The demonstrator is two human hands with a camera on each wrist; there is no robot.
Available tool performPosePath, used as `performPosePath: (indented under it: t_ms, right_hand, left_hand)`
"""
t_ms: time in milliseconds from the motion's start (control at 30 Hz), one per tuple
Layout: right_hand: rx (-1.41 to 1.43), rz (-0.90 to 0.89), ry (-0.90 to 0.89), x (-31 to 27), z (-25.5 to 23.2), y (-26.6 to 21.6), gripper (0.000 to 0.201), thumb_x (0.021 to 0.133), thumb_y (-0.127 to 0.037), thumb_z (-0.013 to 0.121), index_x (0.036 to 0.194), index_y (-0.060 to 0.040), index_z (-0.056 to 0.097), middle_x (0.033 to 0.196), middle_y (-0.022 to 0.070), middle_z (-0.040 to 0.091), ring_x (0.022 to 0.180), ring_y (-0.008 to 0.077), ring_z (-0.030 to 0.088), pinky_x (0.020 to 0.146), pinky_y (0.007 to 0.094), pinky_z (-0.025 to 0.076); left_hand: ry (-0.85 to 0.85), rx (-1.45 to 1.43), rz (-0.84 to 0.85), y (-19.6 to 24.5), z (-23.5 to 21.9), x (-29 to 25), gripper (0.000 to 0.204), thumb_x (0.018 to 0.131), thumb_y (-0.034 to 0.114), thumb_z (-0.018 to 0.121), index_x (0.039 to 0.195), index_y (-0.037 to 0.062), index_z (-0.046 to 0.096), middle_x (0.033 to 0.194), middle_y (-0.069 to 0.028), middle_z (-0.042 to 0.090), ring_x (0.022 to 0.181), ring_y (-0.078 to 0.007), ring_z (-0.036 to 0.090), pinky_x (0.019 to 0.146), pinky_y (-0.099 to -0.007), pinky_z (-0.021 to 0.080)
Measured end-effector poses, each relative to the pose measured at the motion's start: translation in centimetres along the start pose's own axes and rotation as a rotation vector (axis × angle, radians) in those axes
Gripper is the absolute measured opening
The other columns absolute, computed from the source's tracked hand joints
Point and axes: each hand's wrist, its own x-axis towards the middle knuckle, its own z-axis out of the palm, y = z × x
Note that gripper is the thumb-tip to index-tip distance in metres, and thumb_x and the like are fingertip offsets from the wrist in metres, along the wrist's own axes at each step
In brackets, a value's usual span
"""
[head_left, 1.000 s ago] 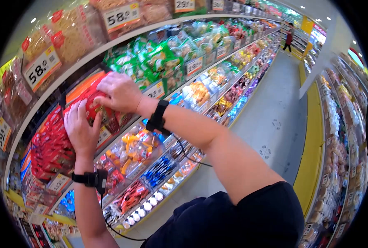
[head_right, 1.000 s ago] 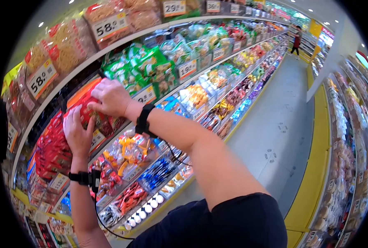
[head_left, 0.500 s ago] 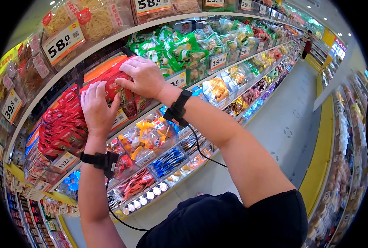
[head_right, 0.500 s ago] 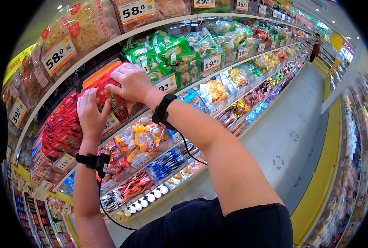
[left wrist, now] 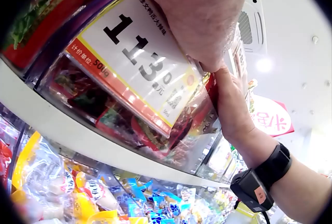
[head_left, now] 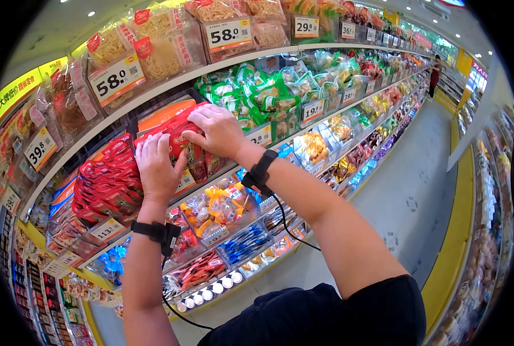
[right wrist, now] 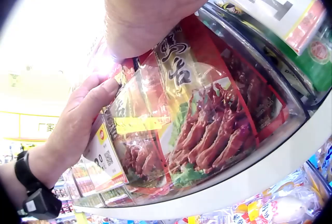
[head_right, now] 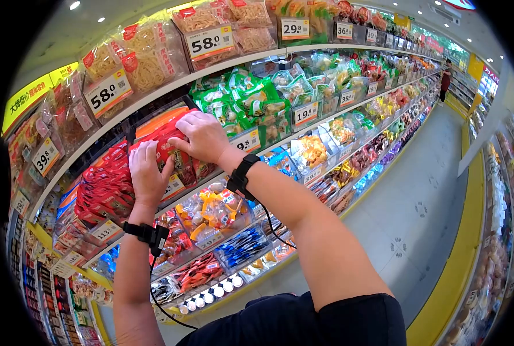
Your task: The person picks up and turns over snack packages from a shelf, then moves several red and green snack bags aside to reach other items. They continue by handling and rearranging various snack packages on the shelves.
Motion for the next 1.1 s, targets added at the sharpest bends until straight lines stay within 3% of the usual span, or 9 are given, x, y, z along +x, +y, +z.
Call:
performPosePath:
  t_ms: [167,300,400,533,867,967,1100]
  right_hand:
    - [-0.001,-0.004,-0.007,0.1,-0.2,-0.1,0.045,0.088,-0.046,0.062,0.098,-0.0024,0.067,0.1,0.0164,0.067,0.1,0.0337,0.062,0.09,0.0435,0.048]
    - [-0.005,-0.012,0.0,0.1,-0.3,-0.2,0.042,0.087,-0.044,0.062,0.098,-0.0031,0.066,0.1,0.0164,0.067,0.1,0.0338,0.062,0.091,0.0431,0.048]
    - [-0.027,-0.049,0.069,0.2,0.0,-0.2,0.042,0.086,-0.045,0.062,0.091,-0.0036,0.066,0.093,0.0135,0.066,0.093,0.0311,0.062,0.082,0.042,0.049]
    - [-0.024,-0.055,0.098,0.1,0.0,-0.3,0.04,0.085,-0.044,0.064,0.089,-0.0043,0.065,0.095,0.0126,0.066,0.095,0.0307,0.062,0.084,0.0419,0.049]
    - [0.015,-0.037,0.054,-0.3,-0.4,-0.2,0.042,0.086,-0.046,0.062,0.089,-0.0036,0.066,0.096,0.0118,0.066,0.097,0.0294,0.061,0.083,0.0415,0.048]
    - [0.018,-0.026,-0.025,-0.3,-1.2,-0.3,0.043,0.087,-0.045,0.062,0.098,-0.0029,0.065,0.1,0.0135,0.066,0.098,0.0321,0.061,0.087,0.0431,0.048]
    - [0.072,-0.048,-0.047,-0.6,-1.3,0.2,0.042,0.087,-0.044,0.061,0.099,-0.0034,0.064,0.097,0.014,0.065,0.098,0.0322,0.06,0.086,0.0432,0.047]
  left_hand:
    - [-0.044,-0.011,-0.032,-0.2,0.2,-0.2,0.048,0.082,0.032,0.069,0.118,0.0036,0.052,0.121,-0.0162,0.057,0.118,-0.0345,0.05,0.107,-0.0523,0.033]
    - [-0.036,-0.008,-0.031,-0.1,0.1,-0.2,0.048,0.082,0.032,0.069,0.117,0.0036,0.052,0.121,-0.0162,0.057,0.118,-0.0344,0.05,0.107,-0.0525,0.033]
    - [-0.028,-0.006,-0.036,-0.1,0.0,-0.2,0.048,0.081,0.032,0.069,0.117,0.0037,0.053,0.12,-0.0162,0.057,0.118,-0.0347,0.05,0.107,-0.0526,0.032]
    - [-0.031,-0.031,-0.045,0.1,-0.2,-0.1,0.049,0.08,0.03,0.07,0.117,0.0031,0.053,0.119,-0.0166,0.057,0.117,-0.0347,0.05,0.107,-0.0526,0.033]
    - [-0.035,-0.057,-0.03,0.5,-0.6,-0.1,0.056,0.079,0.027,0.072,0.126,0.0048,0.051,0.119,-0.0172,0.055,0.117,-0.035,0.05,0.107,-0.0522,0.033]
    - [-0.046,-0.07,-0.029,0.6,-0.9,-0.1,0.06,0.077,0.028,0.074,0.128,0.0051,0.051,0.119,-0.0175,0.055,0.117,-0.0355,0.051,0.106,-0.0511,0.034]
    - [-0.119,-0.101,-0.093,1.6,-2.3,0.4,0.066,0.072,0.031,0.079,0.127,0.0054,0.052,0.118,-0.018,0.056,0.112,-0.0367,0.052,0.099,-0.0487,0.039]
